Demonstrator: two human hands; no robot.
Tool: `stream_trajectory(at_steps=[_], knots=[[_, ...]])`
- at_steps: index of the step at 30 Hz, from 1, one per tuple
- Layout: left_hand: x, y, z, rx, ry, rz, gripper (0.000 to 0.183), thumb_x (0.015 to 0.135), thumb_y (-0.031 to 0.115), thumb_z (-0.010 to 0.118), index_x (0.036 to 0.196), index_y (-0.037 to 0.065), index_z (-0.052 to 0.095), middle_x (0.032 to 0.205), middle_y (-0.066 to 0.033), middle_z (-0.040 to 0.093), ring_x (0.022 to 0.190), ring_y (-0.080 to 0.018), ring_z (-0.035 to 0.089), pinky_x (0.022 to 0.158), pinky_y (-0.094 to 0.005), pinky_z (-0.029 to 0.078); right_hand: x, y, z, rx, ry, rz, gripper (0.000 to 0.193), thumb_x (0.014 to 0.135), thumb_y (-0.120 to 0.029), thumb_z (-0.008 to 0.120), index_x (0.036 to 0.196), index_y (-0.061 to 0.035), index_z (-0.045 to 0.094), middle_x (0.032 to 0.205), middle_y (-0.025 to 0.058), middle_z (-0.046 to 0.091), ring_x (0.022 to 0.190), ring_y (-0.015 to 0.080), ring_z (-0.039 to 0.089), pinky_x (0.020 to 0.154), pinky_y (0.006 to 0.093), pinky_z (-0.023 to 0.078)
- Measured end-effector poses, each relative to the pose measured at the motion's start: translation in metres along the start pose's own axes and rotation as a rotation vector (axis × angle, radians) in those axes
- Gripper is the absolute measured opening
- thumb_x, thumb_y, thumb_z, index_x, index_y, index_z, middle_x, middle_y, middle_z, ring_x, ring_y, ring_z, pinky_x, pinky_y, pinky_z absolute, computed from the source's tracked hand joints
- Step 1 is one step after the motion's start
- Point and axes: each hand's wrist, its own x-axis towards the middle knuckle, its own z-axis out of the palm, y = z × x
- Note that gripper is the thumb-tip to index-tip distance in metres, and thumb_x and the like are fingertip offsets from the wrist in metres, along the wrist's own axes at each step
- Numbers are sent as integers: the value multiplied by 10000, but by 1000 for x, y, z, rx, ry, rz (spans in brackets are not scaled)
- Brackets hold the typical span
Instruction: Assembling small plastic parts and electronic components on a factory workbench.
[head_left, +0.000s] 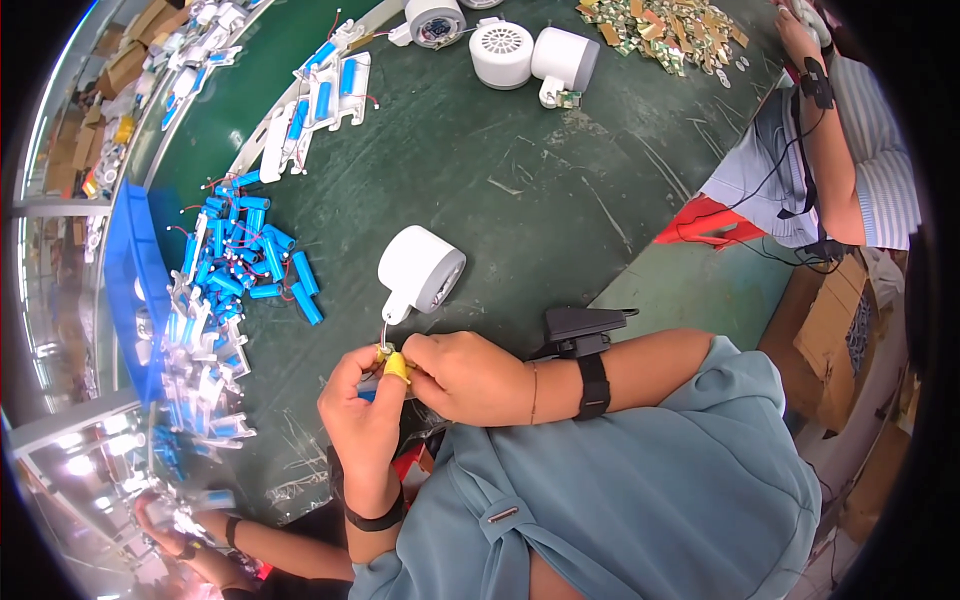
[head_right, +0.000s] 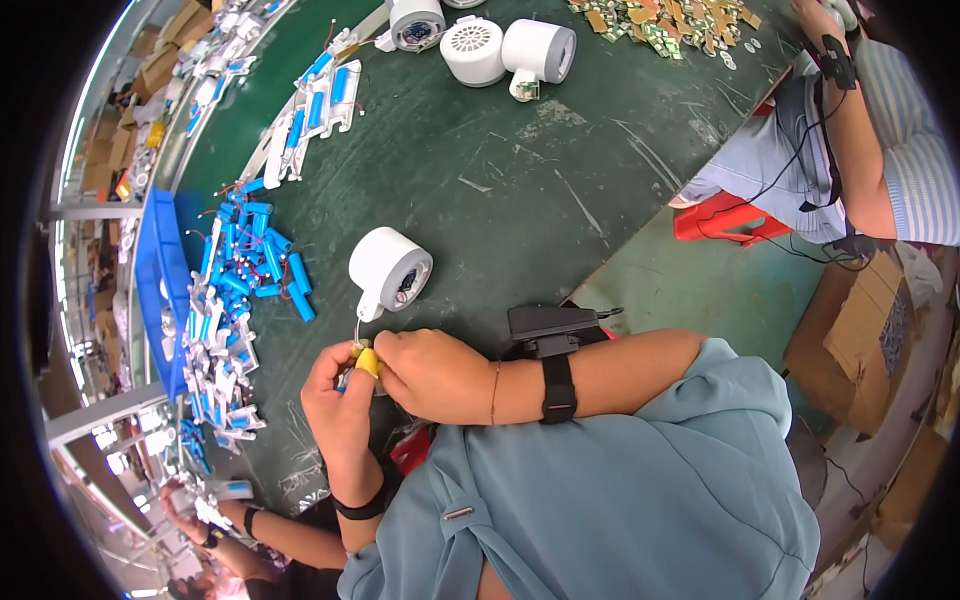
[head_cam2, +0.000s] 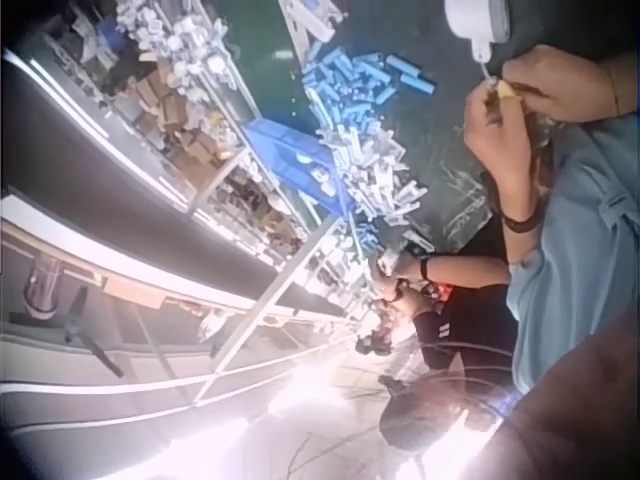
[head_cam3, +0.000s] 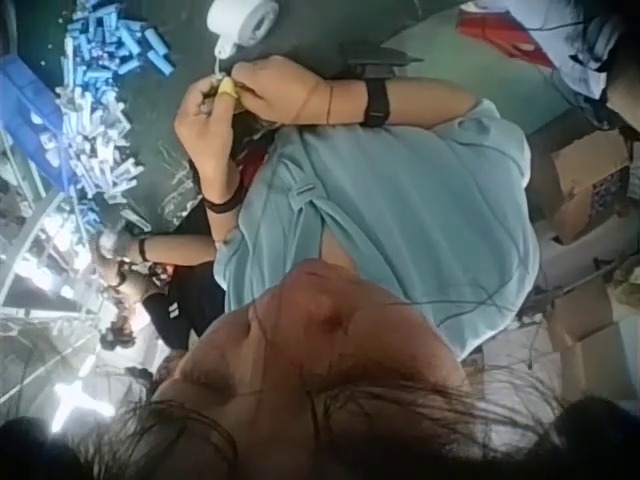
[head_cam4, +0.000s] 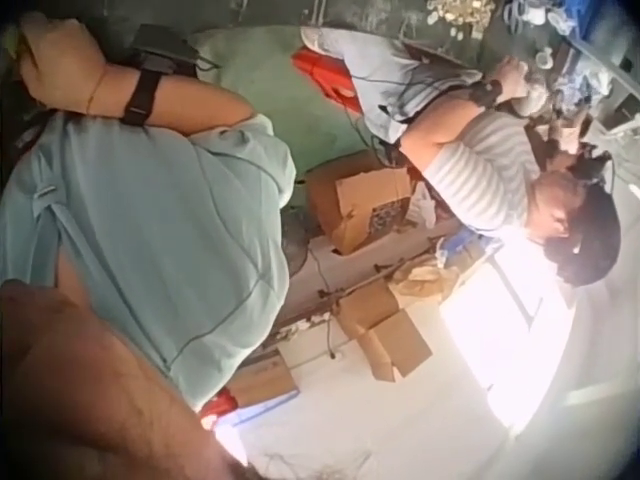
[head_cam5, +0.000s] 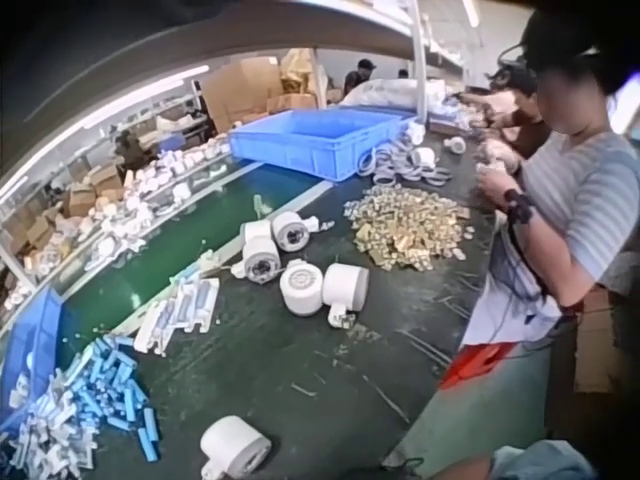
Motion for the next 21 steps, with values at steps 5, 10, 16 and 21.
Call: stream_trajectory(at_steps=[5,10,16,21], knots=[[1,-3,-3,10,-8,-15,172,792,-18,647,963,-36,653,821,-37,648,763,-96,585,735,-248,492,0,2,-3,35,-38,17,137,862,-67,590,906,-2,477,738,186,607,696,386,620,593,472,483],[2,-5,-9,26,-40,-9,191,797,-18,648,987,-34,653,837,-36,656,776,-92,584,751,-248,489,6,7,-21,-31,-156,-21,110,865,-105,585,925,-26,538,751,153,624,691,368,627,617,474,483],[2,-2,-12,34,-44,-51,188,810,7,686,991,-31,657,831,-28,657,772,-84,575,746,-242,483,16,7,-52,-81,-277,-29,92,864,-104,579,892,-17,580,697,138,622,641,344,621,592,430,474],[-1,-11,-30,62,-111,2,163,855,-21,624,1016,-11,648,889,7,633,802,-58,567,728,-207,458,23,-4,-69,70,-407,152,147,857,-143,582,832,-9,636,721,180,654,689,373,643,638,448,495]])
